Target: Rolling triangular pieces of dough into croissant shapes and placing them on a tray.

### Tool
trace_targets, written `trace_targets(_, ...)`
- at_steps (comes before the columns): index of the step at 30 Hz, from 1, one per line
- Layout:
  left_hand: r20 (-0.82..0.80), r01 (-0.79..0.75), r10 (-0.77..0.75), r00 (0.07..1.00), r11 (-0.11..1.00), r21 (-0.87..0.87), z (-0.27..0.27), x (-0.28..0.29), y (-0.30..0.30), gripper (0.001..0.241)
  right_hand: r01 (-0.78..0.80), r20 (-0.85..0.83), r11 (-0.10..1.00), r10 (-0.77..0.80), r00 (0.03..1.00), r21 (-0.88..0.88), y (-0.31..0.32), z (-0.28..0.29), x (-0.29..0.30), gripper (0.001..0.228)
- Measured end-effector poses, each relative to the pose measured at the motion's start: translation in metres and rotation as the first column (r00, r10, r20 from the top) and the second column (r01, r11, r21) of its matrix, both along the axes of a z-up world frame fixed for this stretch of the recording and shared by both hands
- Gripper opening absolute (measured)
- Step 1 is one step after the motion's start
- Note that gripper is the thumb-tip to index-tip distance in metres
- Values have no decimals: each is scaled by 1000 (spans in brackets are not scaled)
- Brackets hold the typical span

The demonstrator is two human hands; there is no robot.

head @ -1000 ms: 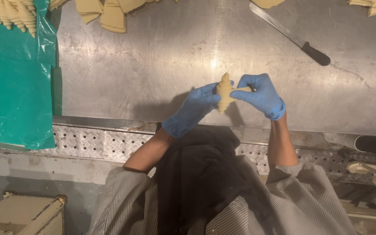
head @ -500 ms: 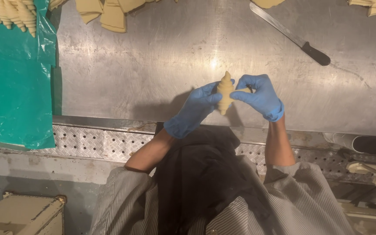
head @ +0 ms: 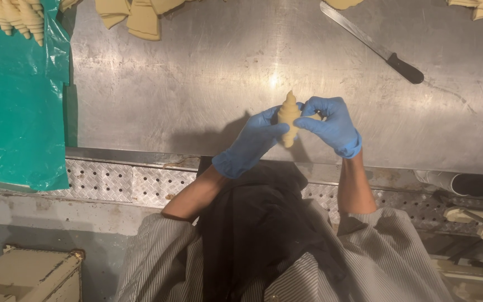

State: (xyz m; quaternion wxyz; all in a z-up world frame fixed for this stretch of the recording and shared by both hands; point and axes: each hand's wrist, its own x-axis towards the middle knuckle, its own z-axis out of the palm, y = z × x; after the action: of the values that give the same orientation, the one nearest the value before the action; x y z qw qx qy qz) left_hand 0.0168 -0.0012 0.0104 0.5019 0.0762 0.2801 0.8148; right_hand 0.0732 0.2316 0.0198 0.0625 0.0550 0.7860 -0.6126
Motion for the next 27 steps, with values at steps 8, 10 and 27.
trace_targets(8, 68, -16, 19, 998, 999, -32, -10, 4, 3, 67, 38, -69, 999, -39, 997, -20, -3, -1, 2, 18)
trace_targets(10, 17, -11, 12, 1000, 996, -91, -6, 3, 4, 68, 26, -94, 1000, -27, 995, -6, -3, -6, 2, 18)
trace_targets(27, 124, -64, 66, 990, 998, -28, -11, 5, 10, 62, 88, -133, 995, -92, 987, -37, -7, -8, 4, 17)
